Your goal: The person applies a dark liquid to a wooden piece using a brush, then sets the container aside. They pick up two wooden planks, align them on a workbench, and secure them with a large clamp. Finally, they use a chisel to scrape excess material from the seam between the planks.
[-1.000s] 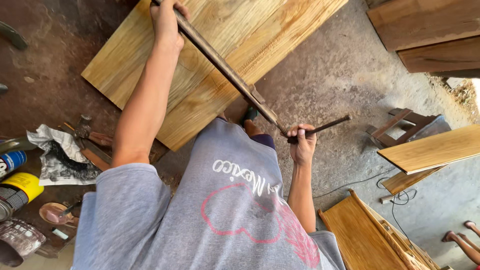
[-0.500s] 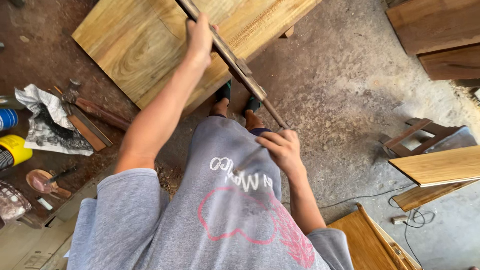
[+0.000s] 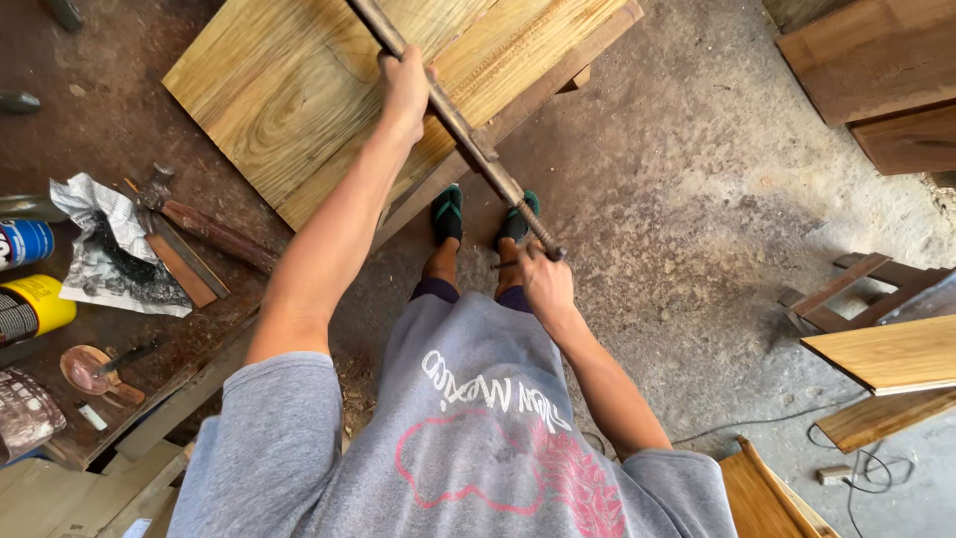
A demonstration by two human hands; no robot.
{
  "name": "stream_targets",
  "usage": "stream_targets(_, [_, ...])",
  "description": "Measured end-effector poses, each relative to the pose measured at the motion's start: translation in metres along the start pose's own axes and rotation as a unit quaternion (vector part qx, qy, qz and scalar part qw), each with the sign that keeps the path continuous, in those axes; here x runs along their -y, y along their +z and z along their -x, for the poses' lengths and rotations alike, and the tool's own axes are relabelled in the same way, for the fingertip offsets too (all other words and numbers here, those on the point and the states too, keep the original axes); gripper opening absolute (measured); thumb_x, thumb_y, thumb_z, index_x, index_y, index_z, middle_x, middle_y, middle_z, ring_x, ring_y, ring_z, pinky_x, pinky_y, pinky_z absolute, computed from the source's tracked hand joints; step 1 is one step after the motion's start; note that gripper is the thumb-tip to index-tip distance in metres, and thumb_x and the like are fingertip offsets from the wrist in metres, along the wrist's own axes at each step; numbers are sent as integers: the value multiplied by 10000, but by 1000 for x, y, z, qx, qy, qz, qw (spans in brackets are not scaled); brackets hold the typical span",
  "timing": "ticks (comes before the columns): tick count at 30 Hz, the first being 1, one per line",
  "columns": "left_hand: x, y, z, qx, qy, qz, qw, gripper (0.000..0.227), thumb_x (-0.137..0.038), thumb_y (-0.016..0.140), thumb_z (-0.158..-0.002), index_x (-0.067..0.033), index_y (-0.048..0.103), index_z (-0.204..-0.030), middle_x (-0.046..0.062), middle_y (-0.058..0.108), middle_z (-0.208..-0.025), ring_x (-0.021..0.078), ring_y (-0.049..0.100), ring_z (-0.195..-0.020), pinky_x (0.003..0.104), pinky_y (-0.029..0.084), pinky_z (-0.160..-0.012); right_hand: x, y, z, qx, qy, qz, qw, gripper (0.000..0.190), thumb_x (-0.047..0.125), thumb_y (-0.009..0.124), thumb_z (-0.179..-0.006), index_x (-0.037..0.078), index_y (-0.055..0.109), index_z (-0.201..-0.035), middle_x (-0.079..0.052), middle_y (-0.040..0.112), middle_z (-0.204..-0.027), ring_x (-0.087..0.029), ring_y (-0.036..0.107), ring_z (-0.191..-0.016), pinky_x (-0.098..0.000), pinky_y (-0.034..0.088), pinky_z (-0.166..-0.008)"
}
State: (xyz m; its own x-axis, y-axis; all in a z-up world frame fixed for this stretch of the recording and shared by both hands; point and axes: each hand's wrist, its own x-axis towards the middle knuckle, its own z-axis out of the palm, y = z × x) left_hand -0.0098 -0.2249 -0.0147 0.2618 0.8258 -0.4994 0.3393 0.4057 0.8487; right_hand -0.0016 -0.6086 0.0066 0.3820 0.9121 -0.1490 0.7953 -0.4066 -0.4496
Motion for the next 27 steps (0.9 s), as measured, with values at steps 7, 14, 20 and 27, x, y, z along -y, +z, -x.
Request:
stream_targets(7, [-15, 14, -2, 5, 30, -43, 999, 158, -202, 516, -977, -81, 496, -876, 31, 606, -737, 124, 608, -645, 310, 558, -556, -14, 15, -19, -150, -33, -7, 988, 172, 56, 579, -838, 100, 646, -991, -86, 649, -1061, -332, 682, -980, -441, 566, -833])
stream_targets(14, [-42, -23, 7, 103, 35, -320, 941, 510, -295, 488, -1006, -133, 542, -526, -48, 566, -413, 67, 583, -315, 283, 592, -392, 6, -5, -1, -97, -48, -108, 988, 173, 74, 723, -877, 84, 664, -1040, -97, 665, -1099, -307, 679, -911, -417, 550, -725])
stream_targets(20, [-23, -30, -2, 118, 79, -331, 933, 491, -325, 503, -1046, -192, 478, -574, -62, 468, -490, 63, 324, -360, 287, 296, -341, 21, -43, 14, -240, -35, -123, 962, 201, -20, 736, -840, 63, 679, -1014, -74, 740, -1104, -288, 655, -946, -417, 545, -859])
stream_targets(27, [5, -20, -25, 75, 132, -241, 959, 396, -327, 521, -986, -190, 467, -618, -65, 484, -524, 68, 364, -383, 291, 332, -337, 34, -72, 2, -254, -61, -189, 947, 109, -29, 690, -925, -2, 633, -1014, -122, 696, -1060, -346, 653, -1065, -452, 542, -946])
